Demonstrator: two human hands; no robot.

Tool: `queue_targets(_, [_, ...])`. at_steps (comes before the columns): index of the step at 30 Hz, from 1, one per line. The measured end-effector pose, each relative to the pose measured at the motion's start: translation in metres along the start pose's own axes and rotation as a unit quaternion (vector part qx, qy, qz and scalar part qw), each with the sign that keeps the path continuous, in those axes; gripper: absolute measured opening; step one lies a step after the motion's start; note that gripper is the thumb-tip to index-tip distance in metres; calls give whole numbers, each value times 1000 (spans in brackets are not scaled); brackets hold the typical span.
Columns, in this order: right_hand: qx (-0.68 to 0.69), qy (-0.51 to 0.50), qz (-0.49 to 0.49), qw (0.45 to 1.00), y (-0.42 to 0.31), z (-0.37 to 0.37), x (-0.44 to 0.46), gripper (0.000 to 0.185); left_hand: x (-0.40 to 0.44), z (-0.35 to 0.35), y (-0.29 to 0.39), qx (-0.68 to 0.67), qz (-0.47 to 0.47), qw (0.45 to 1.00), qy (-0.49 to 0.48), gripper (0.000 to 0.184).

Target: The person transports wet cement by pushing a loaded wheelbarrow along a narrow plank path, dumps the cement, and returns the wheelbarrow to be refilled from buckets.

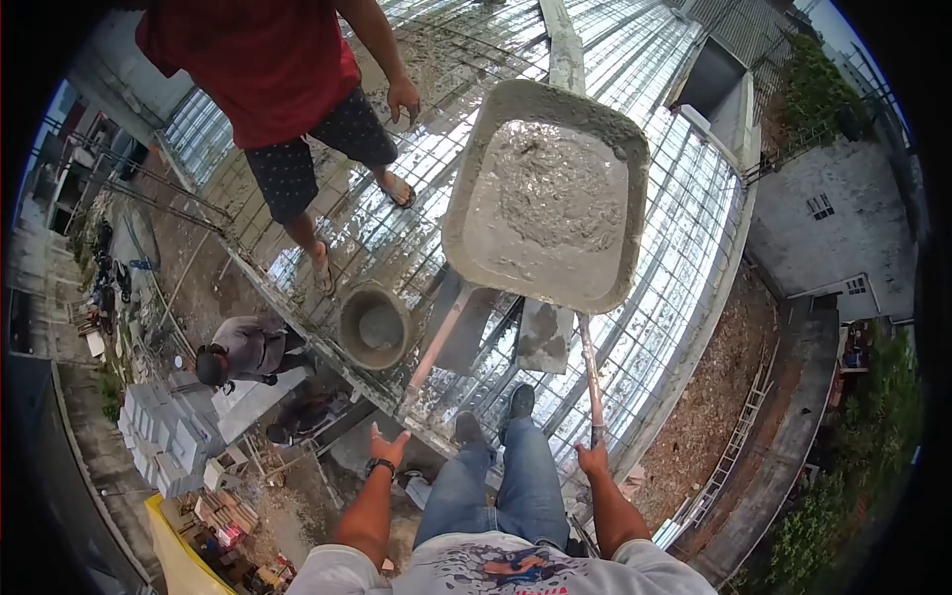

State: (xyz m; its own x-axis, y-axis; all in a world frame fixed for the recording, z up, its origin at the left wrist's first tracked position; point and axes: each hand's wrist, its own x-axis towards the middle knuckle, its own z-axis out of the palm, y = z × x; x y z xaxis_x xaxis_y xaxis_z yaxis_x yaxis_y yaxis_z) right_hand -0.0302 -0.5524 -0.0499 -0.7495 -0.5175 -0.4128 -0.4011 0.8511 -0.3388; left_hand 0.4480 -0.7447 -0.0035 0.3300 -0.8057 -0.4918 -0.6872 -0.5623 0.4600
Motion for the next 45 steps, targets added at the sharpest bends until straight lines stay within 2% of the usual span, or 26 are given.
queue_targets(2, [-15,16,79,997,-19,-13,-3,61,34,6,7,76,22,996,-44,97])
queue_targets(4, [-31,9,151,988,-26,-17,17,63,73,15,23,76,-23,979,-187,93])
queue_targets(5, [-17,-3,146,989,-20,-15,27,62,79,21,43,99,-12,979,-180,88])
queue_targets(6, [-9,-24,133,991,-14,-13,35,60,95,41,40,179,45,973,-140,85])
queue_targets(7, [-9,-53,118,992,-8,-13,40,59,95,48,60,156,19,980,-124,80])
queue_targets(8, [-20,-42,66,997,-12,-14,42,54,100,49,75,179,-23,971,-157,68])
queue_targets(9, [-36,-47,60,996,-12,-6,50,52,99,43,103,263,-55,948,-173,53])
queue_targets(10, [-51,-52,54,996,-7,0,54,51,98,49,113,320,-57,936,-134,44])
queue_targets(11, [-61,-54,50,995,-3,3,59,49,89,34,117,220,-70,965,-126,38])
queue_targets(12, [1,-159,133,978,30,21,80,48,88,37,110,211,-64,970,-101,38])
queue_targets(13, [58,-257,224,938,62,37,103,47,86,41,107,207,-84,971,-88,37])
queue_targets(14, [116,-314,266,904,73,38,112,48,87,42,107,205,-98,971,-77,37])
queue_targets(15, [173,-362,314,860,71,43,117,49,87,43,106,191,-98,975,-60,36])
queue_targets(18, [163,-405,356,826,32,22,111,47,86,37,110,173,-99,978,-53,32])
queue_targets(21, [161,-390,401,813,11,20,106,47,89,44,98,132,-87,987,-41,33])
queue_targets(24, [136,-352,408,832,15,29,109,45,89,44,93,132,-80,987,-36,44])
queue_targets(28, [138,-336,416,834,17,28,110,43,91,45,89,111,-81,990,-44,49])
queue_targets(34, [152,-347,382,843,22,24,109,42,92,44,86,118,-29,992,-28,43])
queue_targets(38, [141,-302,335,881,18,28,99,39,91,32,108,162,-44,982,-88,34])
queue_targets(40, [145,-286,340,884,10,22,92,37,90,31,114,182,-43,978,-92,37])
queue_targets(43, [161,-252,284,911,16,25,85,40,89,37,114,195,-36,976,-91,44])
queue_targets(45, [197,-259,294,899,14,20,78,43,101,54,81,185,-24,976,-109,52])
